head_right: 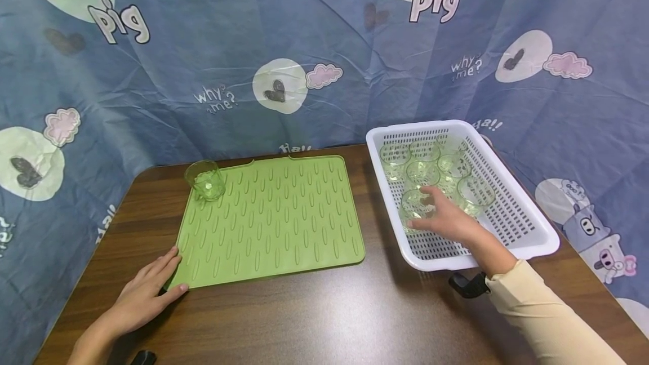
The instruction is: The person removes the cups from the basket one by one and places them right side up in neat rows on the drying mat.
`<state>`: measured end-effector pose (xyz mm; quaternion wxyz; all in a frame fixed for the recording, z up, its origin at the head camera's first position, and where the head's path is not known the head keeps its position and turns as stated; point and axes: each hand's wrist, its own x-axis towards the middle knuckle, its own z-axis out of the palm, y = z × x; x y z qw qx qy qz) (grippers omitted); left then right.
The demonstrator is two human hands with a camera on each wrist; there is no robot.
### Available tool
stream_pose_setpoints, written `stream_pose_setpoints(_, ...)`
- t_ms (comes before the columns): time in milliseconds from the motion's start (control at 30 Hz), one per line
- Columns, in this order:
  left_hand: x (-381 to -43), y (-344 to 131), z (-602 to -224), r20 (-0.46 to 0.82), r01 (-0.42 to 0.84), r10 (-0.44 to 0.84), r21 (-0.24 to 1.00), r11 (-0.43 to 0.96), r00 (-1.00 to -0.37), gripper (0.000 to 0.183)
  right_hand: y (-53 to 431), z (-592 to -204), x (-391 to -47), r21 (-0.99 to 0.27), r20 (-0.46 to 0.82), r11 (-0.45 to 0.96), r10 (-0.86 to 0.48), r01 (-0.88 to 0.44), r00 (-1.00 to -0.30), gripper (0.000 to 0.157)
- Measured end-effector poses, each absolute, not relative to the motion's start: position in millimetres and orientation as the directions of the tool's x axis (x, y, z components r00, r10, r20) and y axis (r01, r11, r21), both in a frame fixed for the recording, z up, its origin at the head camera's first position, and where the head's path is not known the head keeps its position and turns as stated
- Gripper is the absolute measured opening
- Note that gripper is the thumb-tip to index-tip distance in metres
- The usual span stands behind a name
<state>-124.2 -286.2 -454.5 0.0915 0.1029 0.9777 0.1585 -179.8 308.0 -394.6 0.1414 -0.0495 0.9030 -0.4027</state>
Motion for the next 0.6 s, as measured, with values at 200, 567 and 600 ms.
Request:
stream_pose_setpoints(200,-124.5,-287.1,-455.0,-0.142,0.169,0.227,0.336,0.927,-0.963,0.078,306.4,-393.8,-181.6,-0.725,-0.181,0.689,-0.190,0.000,-0.965,0.096)
stream_pose_setpoints(567,-124.0,-286.8,-455.0,-0.143,0.172,0.229,0.330,0.928,-0.963,0.078,300.7,-389.6,-180.2,-0.674,0.047,0.726,-0.138,-0.133,-0.989,0.085)
stream_pose_setpoints(600,-124.0,-286.8,-454.9,-0.143,0.174,0.230,0.328,0.929,-0.963,0.078,300.6,-389.0,-179.7,-0.680,0.067,0.719,-0.134,-0.143,-0.989,0.083)
